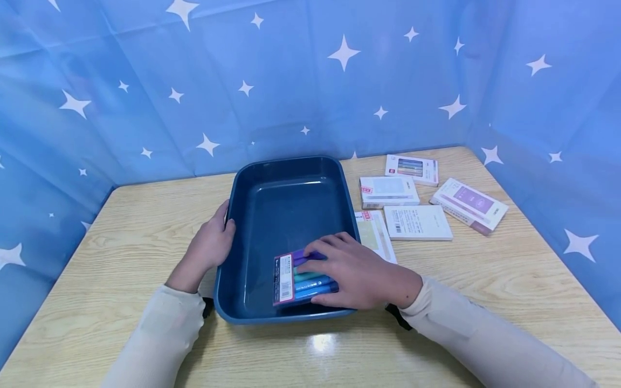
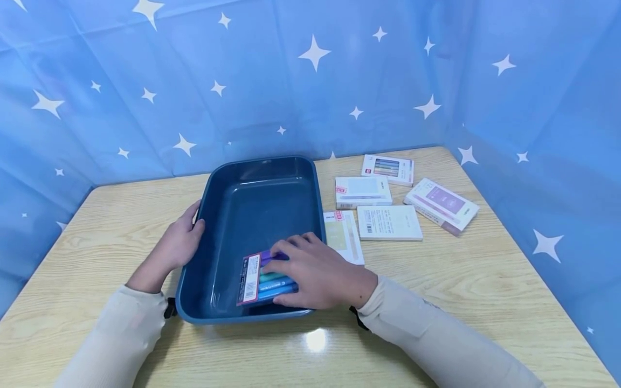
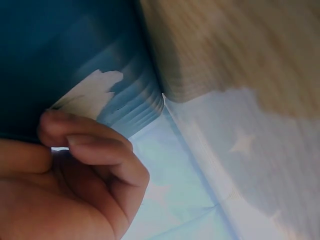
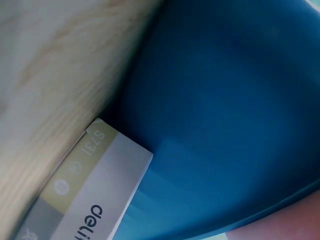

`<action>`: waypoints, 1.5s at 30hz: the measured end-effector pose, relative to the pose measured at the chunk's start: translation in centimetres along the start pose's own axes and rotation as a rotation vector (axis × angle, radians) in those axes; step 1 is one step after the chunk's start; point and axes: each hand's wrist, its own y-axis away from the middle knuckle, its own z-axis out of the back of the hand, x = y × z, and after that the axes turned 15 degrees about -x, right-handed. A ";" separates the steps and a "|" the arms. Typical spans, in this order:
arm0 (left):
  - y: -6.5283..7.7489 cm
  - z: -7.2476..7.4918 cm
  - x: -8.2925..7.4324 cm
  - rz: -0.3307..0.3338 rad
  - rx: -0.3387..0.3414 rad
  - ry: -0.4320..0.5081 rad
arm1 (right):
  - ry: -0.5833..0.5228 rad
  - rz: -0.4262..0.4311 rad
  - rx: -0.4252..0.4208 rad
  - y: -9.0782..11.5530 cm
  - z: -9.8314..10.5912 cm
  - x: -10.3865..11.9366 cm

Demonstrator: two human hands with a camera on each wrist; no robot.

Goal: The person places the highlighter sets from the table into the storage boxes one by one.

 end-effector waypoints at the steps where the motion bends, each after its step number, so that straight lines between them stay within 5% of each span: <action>1: 0.0 0.0 0.0 0.003 0.000 0.001 | 0.001 0.001 0.004 0.0 0.0 0.0; 29: 0.0 0.1 0.1 -0.011 0.000 0.037 | -0.001 0.030 -0.046 -0.2 -0.2 -0.3; 45: -0.1 0.0 0.3 -0.010 -0.004 0.044 | -0.031 -0.010 0.008 -0.3 -0.1 -0.1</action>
